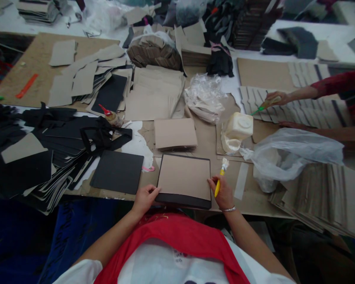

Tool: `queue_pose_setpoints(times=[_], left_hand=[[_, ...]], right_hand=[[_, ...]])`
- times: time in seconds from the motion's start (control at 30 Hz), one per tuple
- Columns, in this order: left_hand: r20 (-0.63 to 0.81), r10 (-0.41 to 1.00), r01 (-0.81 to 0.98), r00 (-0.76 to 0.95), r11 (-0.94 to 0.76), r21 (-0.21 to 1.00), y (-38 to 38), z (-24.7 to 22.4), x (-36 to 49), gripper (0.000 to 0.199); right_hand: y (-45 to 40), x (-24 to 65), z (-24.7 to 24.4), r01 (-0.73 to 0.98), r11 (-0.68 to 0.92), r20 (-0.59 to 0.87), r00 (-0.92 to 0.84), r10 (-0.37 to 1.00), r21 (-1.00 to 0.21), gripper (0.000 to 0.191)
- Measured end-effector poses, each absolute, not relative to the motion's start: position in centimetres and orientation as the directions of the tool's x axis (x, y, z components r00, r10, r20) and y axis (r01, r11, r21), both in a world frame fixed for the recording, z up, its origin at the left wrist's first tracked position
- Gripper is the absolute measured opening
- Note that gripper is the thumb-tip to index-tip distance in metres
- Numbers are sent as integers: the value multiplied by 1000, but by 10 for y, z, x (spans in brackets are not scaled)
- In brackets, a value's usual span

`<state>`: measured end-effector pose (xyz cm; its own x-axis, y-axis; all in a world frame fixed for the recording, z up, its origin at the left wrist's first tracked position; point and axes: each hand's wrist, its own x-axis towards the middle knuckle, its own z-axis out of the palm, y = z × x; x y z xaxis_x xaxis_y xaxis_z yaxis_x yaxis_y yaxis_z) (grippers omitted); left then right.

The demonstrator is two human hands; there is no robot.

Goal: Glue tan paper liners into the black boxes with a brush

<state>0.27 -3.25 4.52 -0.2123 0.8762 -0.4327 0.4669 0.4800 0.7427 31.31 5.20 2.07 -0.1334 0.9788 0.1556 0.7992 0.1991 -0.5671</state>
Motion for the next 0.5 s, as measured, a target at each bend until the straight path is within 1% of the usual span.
queue_pose_setpoints(times=[0.17,0.4,0.5], left_hand=[[-456,867,488,-200,492,721,-29,47,2,39],[-499,852,563,-156,492,664,-26,48,-1,43],[-502,853,591,-139,478,650,-25,47,-2,45]], right_hand=[[54,313,22,798,180,129,-128,983,-575,33],[52,308,32,823,111,9,-127,992,-557,18],[52,306,35,835,95,-9,-119,993,-543,15]])
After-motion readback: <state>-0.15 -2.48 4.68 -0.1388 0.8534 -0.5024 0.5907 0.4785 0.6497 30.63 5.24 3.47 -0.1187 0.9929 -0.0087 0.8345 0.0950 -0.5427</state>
